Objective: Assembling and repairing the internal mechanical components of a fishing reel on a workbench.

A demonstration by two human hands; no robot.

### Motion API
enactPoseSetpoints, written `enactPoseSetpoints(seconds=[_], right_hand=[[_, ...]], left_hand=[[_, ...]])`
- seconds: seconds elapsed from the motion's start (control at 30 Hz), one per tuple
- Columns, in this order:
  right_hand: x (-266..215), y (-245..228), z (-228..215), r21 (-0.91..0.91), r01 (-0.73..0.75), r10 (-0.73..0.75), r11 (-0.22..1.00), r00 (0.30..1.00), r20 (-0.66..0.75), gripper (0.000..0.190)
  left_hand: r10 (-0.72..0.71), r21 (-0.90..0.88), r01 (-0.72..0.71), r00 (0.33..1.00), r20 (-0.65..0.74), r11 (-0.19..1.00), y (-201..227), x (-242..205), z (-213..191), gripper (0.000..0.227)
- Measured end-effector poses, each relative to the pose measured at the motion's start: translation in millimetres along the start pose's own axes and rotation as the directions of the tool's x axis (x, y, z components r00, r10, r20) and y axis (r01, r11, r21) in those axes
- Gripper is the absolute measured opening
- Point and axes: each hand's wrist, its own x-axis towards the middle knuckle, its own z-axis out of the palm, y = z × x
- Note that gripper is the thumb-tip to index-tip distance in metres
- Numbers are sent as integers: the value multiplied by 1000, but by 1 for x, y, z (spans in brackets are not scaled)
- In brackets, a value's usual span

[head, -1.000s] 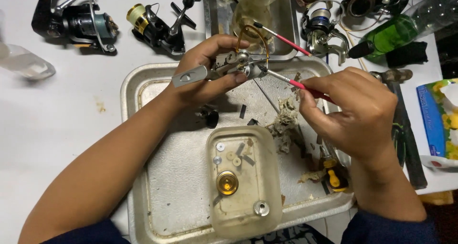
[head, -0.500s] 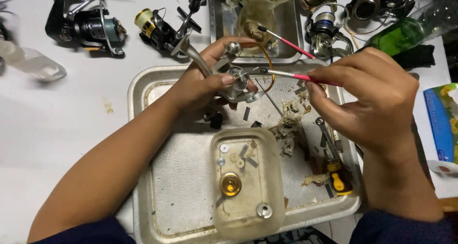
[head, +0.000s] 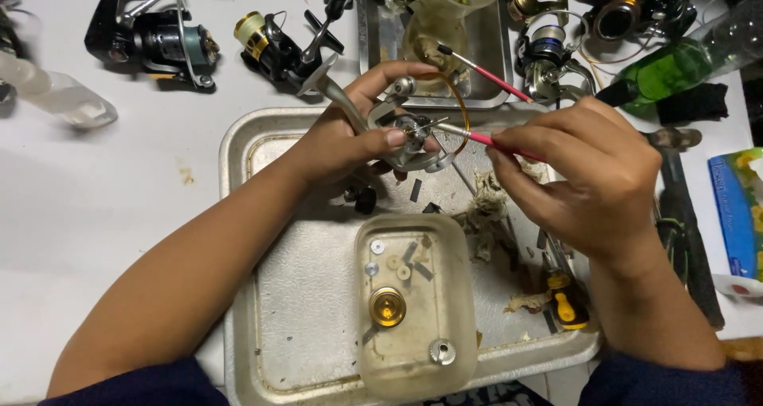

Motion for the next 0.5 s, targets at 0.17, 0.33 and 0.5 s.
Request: enactPoseSetpoints(seconds=[0.17, 0.33, 0.5], right_hand=[[-3, 2, 1, -42, 0, 1, 999, 1000, 30, 12], [-6, 3, 0, -74, 16, -16, 997, 1000, 0, 12], [-9, 6, -5, -124, -13, 8, 992, 999, -40, 14]], left_hand=[[49, 79, -46, 998, -34, 996, -5, 0, -1, 63], [52, 156, -46, 998, -34, 987, -9, 2, -2, 67], [3, -88, -2, 1000, 11, 996, -4, 0, -1, 63]])
